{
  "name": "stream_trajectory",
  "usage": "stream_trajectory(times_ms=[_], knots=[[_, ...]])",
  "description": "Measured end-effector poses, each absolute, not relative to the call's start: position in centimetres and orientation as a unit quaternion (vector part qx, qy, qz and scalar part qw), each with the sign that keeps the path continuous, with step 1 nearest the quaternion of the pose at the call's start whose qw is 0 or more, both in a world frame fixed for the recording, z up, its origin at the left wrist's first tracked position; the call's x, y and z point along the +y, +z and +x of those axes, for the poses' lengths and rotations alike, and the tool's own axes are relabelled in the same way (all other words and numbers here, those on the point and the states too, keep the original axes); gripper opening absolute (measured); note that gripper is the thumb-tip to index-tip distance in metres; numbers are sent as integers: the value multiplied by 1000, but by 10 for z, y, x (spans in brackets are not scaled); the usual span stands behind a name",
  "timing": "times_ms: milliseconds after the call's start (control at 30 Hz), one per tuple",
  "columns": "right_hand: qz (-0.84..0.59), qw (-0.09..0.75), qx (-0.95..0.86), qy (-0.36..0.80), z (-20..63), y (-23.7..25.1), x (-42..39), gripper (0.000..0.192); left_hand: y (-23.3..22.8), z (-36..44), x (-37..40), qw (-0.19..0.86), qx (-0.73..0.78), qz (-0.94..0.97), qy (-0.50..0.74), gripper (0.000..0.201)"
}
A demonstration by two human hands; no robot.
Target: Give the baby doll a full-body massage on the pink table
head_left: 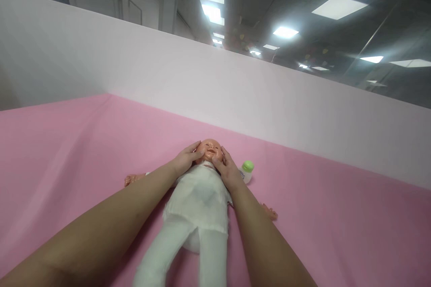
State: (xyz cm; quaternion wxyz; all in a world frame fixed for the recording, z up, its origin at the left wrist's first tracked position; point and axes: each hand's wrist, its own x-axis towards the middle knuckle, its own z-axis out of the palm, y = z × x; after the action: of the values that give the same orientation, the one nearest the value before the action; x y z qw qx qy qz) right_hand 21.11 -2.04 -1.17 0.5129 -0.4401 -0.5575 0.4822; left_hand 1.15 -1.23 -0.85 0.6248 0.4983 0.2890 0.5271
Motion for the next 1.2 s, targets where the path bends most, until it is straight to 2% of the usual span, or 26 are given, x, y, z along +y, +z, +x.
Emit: stream_trajectory(times_ms=[133,333,600,767,833,967,1133,1200], knots=[[-488,469,-600,426,208,-12,-21,107,-3,8,-14,583,332,543,505,91],[-512,459,-610,394,207,-13,-21,105,5,5,-20,552,358,574,488,88],[-450,492,-576,473,212,-14,-19,103,-1,10,-17,584,333,544,502,83],[-414,502,-542,532,213,-14,-19,98,-5,9,-15,618,329,490,519,95],[-405,505,-525,552,213,-14,-19,97,-5,9,-16,638,315,471,522,90],[-403,508,-493,580,213,-16,-17,94,-2,10,-16,656,295,448,530,67],[-400,518,-499,568,210,-17,-14,81,2,16,-16,645,300,439,549,49],[-403,516,-517,551,208,-16,-14,76,3,19,-16,641,297,447,549,47]])
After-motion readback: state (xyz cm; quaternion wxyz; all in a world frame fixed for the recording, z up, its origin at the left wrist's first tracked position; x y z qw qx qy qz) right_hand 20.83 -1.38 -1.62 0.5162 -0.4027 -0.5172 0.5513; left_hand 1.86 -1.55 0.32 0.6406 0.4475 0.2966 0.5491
